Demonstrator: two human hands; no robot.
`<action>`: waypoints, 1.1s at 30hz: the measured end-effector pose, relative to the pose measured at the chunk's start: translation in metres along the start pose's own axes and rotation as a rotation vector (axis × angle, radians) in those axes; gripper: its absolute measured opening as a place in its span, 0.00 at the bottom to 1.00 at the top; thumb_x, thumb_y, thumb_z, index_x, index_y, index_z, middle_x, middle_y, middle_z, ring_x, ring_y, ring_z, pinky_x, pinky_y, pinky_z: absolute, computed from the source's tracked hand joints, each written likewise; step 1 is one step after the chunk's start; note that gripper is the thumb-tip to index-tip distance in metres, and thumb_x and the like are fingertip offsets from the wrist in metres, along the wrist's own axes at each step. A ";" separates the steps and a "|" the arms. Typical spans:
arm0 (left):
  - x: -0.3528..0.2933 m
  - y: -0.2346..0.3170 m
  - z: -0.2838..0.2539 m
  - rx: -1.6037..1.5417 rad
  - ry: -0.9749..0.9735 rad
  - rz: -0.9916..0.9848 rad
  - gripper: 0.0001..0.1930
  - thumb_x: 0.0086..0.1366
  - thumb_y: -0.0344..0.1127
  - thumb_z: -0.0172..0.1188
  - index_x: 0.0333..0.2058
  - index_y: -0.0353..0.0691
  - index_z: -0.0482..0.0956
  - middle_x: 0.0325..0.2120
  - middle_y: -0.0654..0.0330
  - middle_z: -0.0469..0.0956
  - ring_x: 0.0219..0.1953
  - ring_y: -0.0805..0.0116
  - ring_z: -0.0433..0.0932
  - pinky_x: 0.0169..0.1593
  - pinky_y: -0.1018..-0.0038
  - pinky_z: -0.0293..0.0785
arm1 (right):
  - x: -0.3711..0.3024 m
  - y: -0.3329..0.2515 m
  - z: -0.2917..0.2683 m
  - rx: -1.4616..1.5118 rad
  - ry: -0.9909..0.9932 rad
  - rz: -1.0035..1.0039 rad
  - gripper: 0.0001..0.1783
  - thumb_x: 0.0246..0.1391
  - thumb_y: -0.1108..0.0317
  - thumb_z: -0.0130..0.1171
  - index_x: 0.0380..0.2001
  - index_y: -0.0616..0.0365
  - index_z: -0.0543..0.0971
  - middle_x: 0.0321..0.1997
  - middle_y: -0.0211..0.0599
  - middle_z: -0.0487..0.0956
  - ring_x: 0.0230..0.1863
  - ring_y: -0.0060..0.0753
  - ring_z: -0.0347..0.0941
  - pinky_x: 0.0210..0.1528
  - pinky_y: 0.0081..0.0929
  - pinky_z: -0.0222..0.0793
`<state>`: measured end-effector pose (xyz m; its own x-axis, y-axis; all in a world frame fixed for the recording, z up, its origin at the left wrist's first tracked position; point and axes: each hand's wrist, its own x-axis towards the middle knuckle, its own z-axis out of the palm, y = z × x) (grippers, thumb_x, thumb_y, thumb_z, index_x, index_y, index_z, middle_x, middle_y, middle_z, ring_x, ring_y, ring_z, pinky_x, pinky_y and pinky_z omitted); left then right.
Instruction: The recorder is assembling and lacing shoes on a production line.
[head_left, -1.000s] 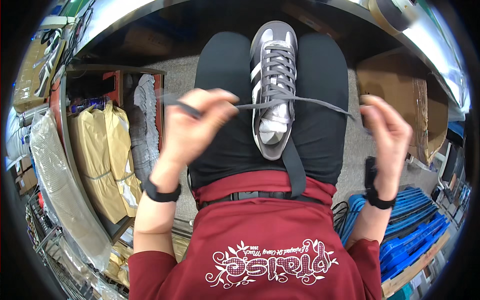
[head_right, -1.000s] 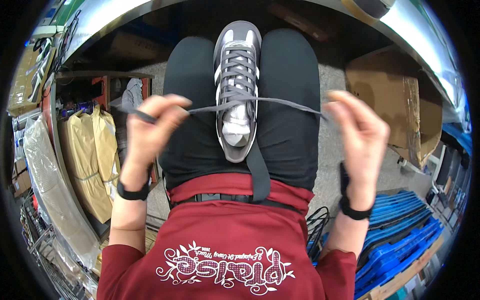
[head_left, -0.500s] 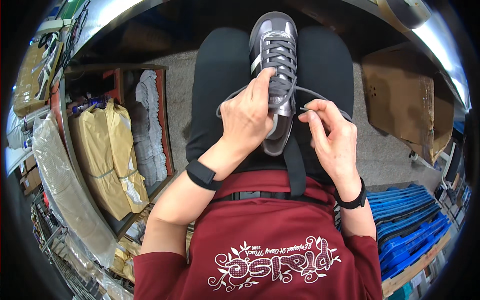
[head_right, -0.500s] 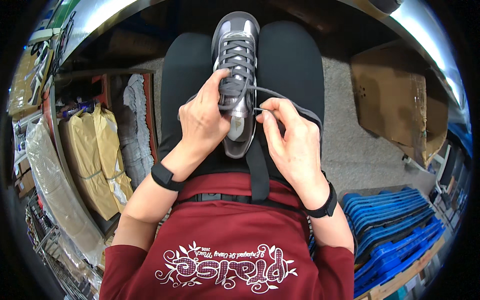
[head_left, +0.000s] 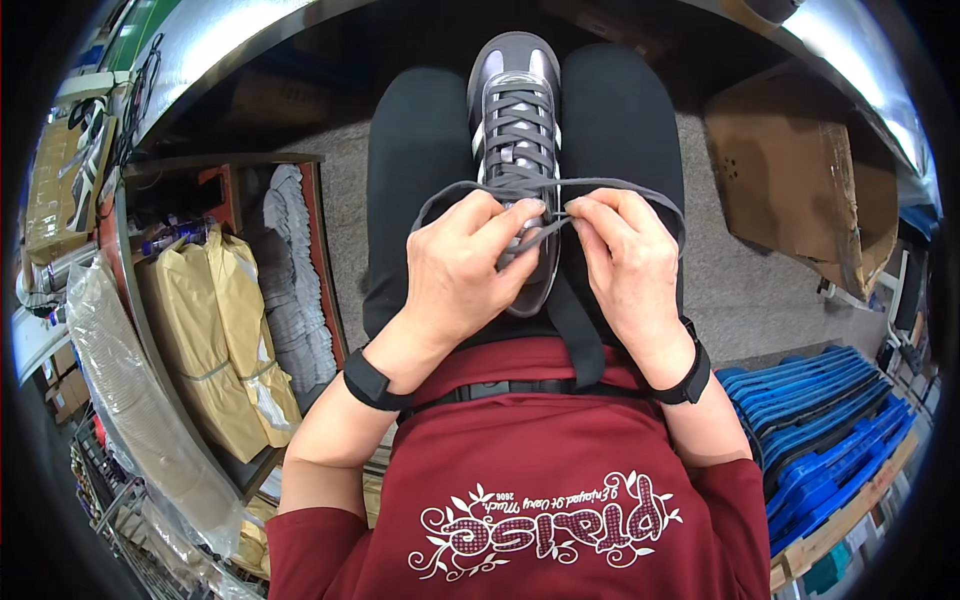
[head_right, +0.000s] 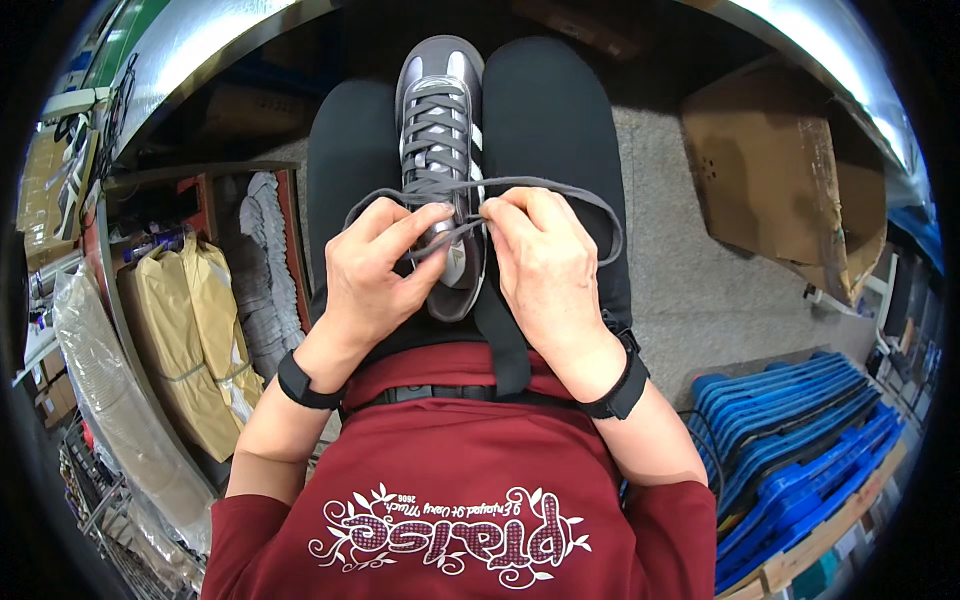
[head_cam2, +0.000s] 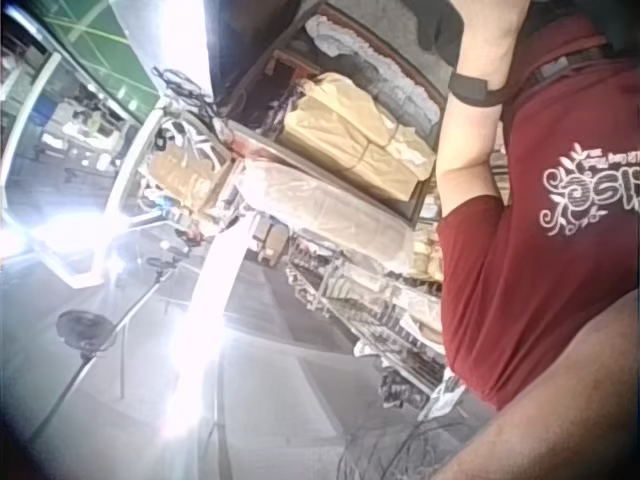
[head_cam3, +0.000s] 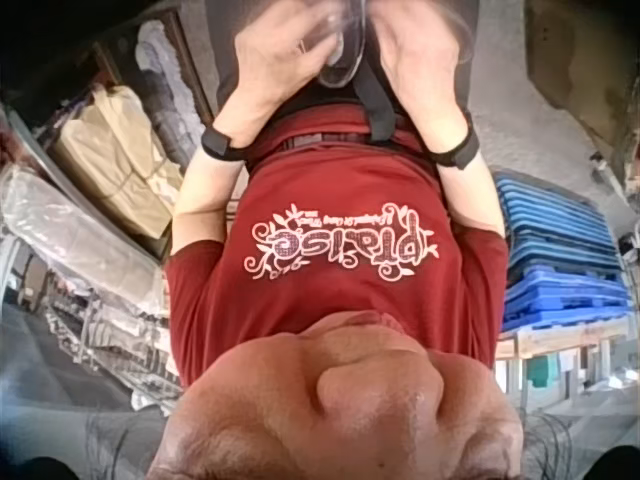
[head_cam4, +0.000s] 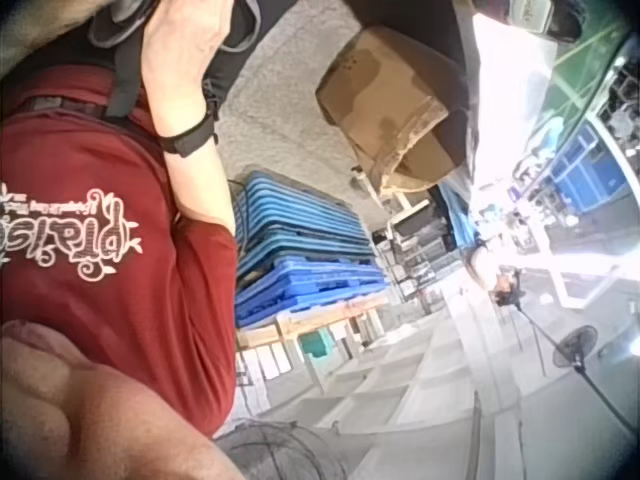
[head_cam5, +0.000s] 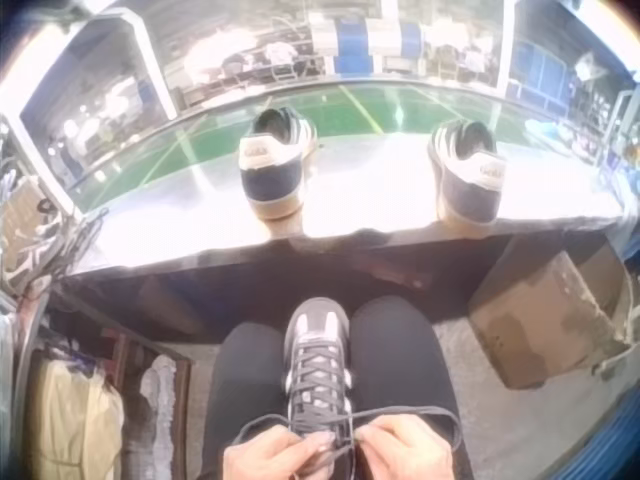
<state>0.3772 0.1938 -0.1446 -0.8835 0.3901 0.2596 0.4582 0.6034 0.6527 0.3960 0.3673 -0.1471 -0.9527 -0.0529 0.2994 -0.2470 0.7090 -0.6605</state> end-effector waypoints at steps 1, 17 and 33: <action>0.000 0.003 0.002 0.059 0.027 0.000 0.15 0.46 0.30 0.68 0.36 0.39 0.81 0.22 0.62 0.72 0.22 0.64 0.75 0.25 0.72 0.72 | -0.001 0.001 0.001 0.003 -0.005 -0.005 0.08 0.44 0.80 0.61 0.31 0.62 0.79 0.31 0.38 0.76 0.33 0.40 0.76 0.36 0.31 0.72; -0.003 0.007 0.023 0.182 0.184 0.004 0.13 0.48 0.30 0.67 0.36 0.41 0.81 0.20 0.62 0.71 0.21 0.66 0.75 0.24 0.71 0.71 | 0.001 -0.003 0.007 0.165 -0.013 0.223 0.10 0.47 0.80 0.60 0.35 0.61 0.80 0.29 0.38 0.77 0.28 0.37 0.76 0.32 0.27 0.72; -0.003 0.007 0.024 0.194 0.145 0.027 0.11 0.48 0.31 0.67 0.33 0.40 0.81 0.21 0.63 0.74 0.23 0.66 0.77 0.25 0.72 0.73 | -0.004 -0.004 0.010 0.174 -0.059 0.215 0.12 0.49 0.77 0.61 0.39 0.62 0.78 0.35 0.43 0.81 0.35 0.38 0.80 0.38 0.27 0.76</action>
<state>0.3857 0.2135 -0.1580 -0.8691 0.3119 0.3839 0.4795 0.7217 0.4992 0.3994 0.3578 -0.1526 -0.9939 0.0416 0.1023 -0.0596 0.5774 -0.8143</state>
